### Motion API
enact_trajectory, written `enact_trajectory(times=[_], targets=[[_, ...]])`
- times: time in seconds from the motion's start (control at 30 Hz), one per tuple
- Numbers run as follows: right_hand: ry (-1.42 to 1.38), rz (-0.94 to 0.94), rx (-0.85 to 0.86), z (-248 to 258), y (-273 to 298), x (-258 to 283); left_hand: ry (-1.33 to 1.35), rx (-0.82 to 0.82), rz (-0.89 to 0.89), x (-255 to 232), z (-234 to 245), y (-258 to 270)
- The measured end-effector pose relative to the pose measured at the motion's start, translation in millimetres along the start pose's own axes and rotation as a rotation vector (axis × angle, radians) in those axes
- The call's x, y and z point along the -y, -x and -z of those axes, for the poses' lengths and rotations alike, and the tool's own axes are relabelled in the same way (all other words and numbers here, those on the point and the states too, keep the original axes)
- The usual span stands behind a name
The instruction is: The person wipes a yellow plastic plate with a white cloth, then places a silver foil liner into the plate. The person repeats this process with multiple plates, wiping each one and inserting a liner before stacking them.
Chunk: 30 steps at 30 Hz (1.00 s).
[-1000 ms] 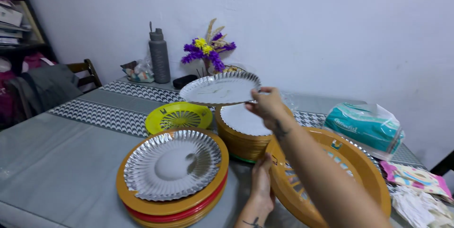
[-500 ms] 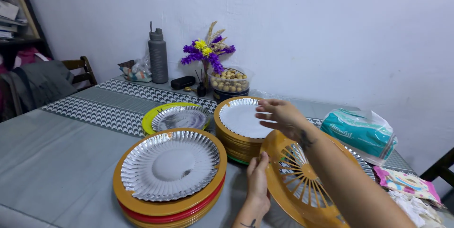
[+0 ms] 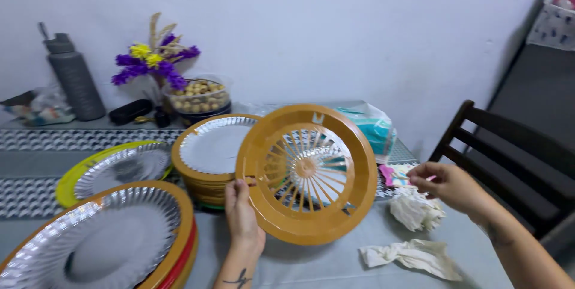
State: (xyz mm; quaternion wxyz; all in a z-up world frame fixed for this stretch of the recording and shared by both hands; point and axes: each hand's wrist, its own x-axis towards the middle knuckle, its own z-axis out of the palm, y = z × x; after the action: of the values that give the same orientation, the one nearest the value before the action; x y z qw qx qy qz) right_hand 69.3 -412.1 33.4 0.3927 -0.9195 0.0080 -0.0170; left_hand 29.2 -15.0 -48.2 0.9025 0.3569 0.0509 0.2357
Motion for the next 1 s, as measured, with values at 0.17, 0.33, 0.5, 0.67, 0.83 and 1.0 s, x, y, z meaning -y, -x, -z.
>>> enact_trajectory(times=[0.17, 0.33, 0.5, 0.67, 0.83, 1.0], targets=[[0.234, -0.044, 0.074, -5, 23, -29, 0.04, 0.008, -0.107, -3, -29, -6], [0.427, 0.273, 0.323, -40, 58, -36, 0.025, -0.053, -0.067, 1, -25, 2], [0.156, 0.45, 0.209, -37, 54, -16, -0.054, -0.024, -0.08, 3, -18, 12], [-0.435, 0.395, -0.154, -20, 40, 36, -0.048, 0.096, -0.07, 0, -18, 18], [-0.428, 0.706, -0.602, -71, 15, 99, -0.036, 0.228, 0.008, -4, -25, 30], [-0.358, 0.82, -0.669, -137, 2, 142, 0.011, 0.401, 0.094, 2, -28, 39]])
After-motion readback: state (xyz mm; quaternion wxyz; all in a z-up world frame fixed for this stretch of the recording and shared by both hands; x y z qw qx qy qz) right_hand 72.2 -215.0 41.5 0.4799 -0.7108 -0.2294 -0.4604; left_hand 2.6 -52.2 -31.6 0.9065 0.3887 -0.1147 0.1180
